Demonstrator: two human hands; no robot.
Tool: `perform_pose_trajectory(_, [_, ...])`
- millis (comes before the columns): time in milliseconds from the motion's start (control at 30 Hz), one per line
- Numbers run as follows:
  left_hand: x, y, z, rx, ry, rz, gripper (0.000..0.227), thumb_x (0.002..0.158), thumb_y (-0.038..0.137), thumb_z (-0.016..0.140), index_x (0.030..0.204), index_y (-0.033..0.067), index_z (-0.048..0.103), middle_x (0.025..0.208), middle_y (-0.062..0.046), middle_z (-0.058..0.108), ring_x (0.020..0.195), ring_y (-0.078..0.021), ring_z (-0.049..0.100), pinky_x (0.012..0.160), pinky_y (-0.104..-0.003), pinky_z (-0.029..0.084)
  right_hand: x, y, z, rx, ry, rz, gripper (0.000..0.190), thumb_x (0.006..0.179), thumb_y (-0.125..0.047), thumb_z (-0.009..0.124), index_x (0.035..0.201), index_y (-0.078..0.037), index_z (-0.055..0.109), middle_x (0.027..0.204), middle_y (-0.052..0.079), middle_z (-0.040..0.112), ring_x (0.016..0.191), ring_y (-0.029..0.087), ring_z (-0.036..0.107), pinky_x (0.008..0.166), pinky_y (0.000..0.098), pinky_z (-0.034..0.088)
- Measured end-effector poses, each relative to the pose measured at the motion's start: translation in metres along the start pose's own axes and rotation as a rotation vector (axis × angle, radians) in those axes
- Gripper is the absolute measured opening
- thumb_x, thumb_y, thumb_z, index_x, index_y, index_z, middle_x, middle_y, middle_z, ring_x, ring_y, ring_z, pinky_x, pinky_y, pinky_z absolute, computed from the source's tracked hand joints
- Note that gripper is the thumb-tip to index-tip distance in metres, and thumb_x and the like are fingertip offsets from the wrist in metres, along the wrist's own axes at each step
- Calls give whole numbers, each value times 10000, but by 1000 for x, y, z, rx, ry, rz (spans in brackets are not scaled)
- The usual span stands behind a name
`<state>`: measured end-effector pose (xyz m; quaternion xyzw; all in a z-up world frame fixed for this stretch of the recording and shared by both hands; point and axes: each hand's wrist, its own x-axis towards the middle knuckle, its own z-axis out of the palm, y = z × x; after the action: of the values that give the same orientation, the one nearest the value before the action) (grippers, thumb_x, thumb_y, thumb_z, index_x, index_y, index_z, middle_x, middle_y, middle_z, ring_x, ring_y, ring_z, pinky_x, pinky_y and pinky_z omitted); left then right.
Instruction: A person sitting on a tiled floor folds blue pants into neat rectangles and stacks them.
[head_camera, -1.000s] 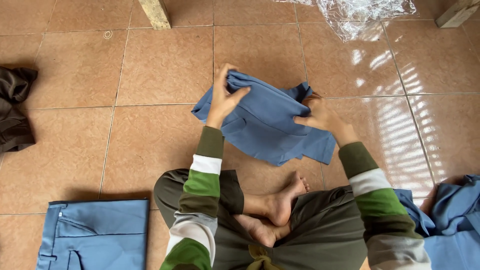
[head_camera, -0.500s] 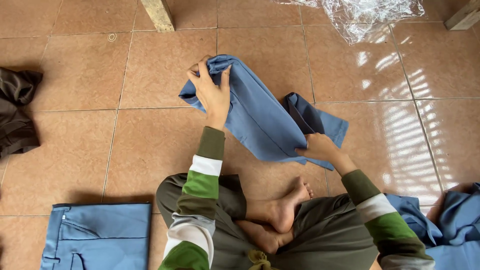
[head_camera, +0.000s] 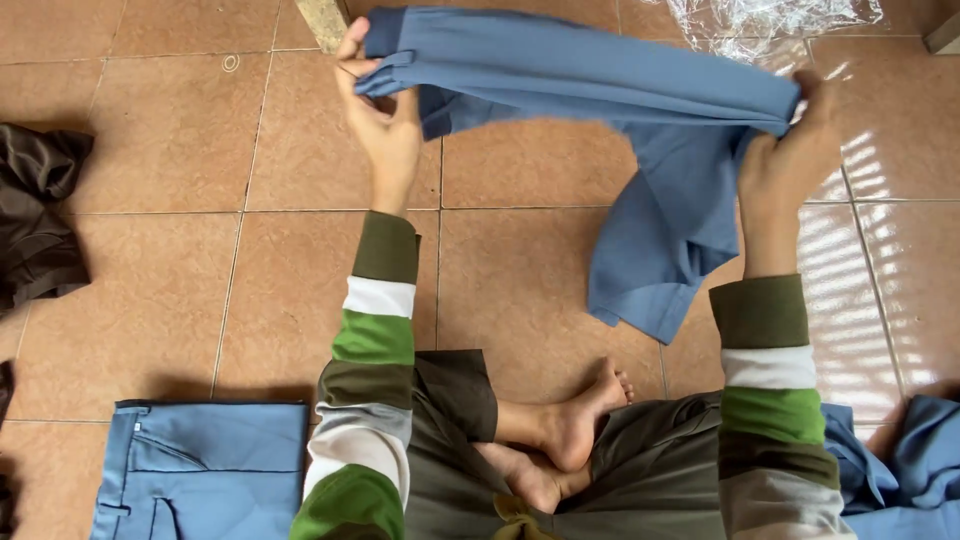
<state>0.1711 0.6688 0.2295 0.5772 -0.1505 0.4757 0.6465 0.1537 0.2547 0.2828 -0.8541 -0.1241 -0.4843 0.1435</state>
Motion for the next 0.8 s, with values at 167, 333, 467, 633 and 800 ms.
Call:
perform_pose_trajectory(167, [-8, -6, -68, 118, -49, -67, 425, 796, -187, 681, 961, 127, 446, 1396, -77, 567, 1372, -312, 531, 1218, -498, 432, -27, -61, -18, 45, 14, 70, 611, 600, 137, 464, 1199, 77, 569, 1040, 142, 530, 731, 213, 490, 557, 283, 411])
perform_pose_trajectory(333, [-130, -96, -199, 825, -243, -232, 293, 726, -106, 774, 837, 58, 559, 953, -187, 727, 1003, -449, 686, 807, -553, 564, -226, -24, 106, -359, -459, 67, 623, 556, -267, 841, 1132, -223, 607, 885, -15, 658, 792, 234, 710, 743, 427, 497])
perform_pose_trajectory(467, [-267, -213, -244, 1438, -543, -884, 277, 823, 46, 657, 1030, 207, 568, 1253, -132, 449, 1196, -348, 513, 970, -508, 433, -400, -14, 180, -238, -817, -209, 243, 734, -286, 639, 970, -226, 649, 769, -2, 675, 670, 264, 692, 599, 432, 488])
perform_pose_trajectory(633, [-291, -132, -93, 1486, -909, -916, 627, 855, 155, 694, 1458, 209, 531, 1667, -272, 137, 1554, -426, 149, 1192, -633, 236, -440, -42, 194, -229, -993, -99, 295, 737, -348, 642, 1015, -262, 594, 833, -60, 670, 798, 192, 696, 763, 401, 449])
perform_pose_trajectory(800, [-355, -109, -23, 1105, -1185, -1049, 781, 991, 602, 441, 1640, 302, 127, 1718, -128, -74, 1580, -328, -67, 1136, -794, 4, -419, -53, 170, -192, -996, -65, 329, 751, -383, 695, 1032, -252, 585, 909, -38, 667, 885, 200, 687, 777, 408, 479])
